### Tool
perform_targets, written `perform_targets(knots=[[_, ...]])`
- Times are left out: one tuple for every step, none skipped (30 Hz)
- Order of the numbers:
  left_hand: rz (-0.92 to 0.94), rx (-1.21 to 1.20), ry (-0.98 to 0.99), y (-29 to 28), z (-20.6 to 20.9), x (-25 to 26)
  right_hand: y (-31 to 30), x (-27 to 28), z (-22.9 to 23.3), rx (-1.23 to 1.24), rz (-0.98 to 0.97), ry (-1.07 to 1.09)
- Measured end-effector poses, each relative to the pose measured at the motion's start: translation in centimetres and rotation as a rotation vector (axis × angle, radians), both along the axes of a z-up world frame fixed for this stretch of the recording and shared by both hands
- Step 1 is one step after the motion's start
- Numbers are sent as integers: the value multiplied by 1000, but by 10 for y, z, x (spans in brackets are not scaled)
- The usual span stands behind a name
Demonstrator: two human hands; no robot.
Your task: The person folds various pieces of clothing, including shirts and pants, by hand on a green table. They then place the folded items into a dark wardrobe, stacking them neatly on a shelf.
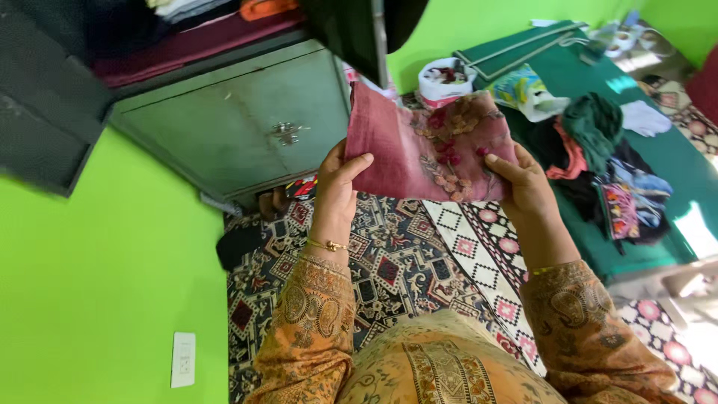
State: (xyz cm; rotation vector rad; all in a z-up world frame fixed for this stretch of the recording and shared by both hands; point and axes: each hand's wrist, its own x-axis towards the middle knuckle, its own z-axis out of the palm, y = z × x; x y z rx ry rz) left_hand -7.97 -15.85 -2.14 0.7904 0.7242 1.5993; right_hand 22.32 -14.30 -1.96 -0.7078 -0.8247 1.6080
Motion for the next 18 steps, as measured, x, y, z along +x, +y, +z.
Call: perform_targets(knots=[[41,-11,-5,3,-3,-20,10,-22,-3,-22,40,-7],[85,-41,-10,6,-7,-38,18,-42,-6,-51,76,11],[128,-71,-16,10,-11,-56,27,-62,-10,-80,112,29],[168,-101,-21,16,-16,-73,37,-80,-14,-109,144,47],[220,-123,-12,23,-21,-91,51,-98,-19,-91,163,32],[267,-142,-3,32,-25,-108,66,-119,-25,-70,179,16],[314,-162,6,41,-27,-125,82,-136,-30,-47,194,1],[311,-142,-8,49,-29,-141,99,-150,-33,-31,227,10],[308,-123,-22,56,-28,-157,115,-167,-35,-15,259,19],[307,-94,-34,70,-26,-174,136,-186,-35,10,293,30],[356,-112,2,85,-23,-187,157,-203,-32,36,305,25],[405,-142,41,96,-21,-200,173,-218,-31,50,316,25],[453,-174,79,107,-18,-214,189,-233,-28,64,328,25],[447,-128,61,119,-16,-227,206,-246,-25,93,323,-38],[440,-83,43,131,-14,-241,222,-260,-23,123,317,-100],[429,-35,24,144,-11,-253,239,-272,-20,156,307,-164],[449,-31,36,158,-9,-265,259,-284,-16,208,297,-203],[466,-36,49,167,-7,-276,276,-297,-13,251,286,-241]])
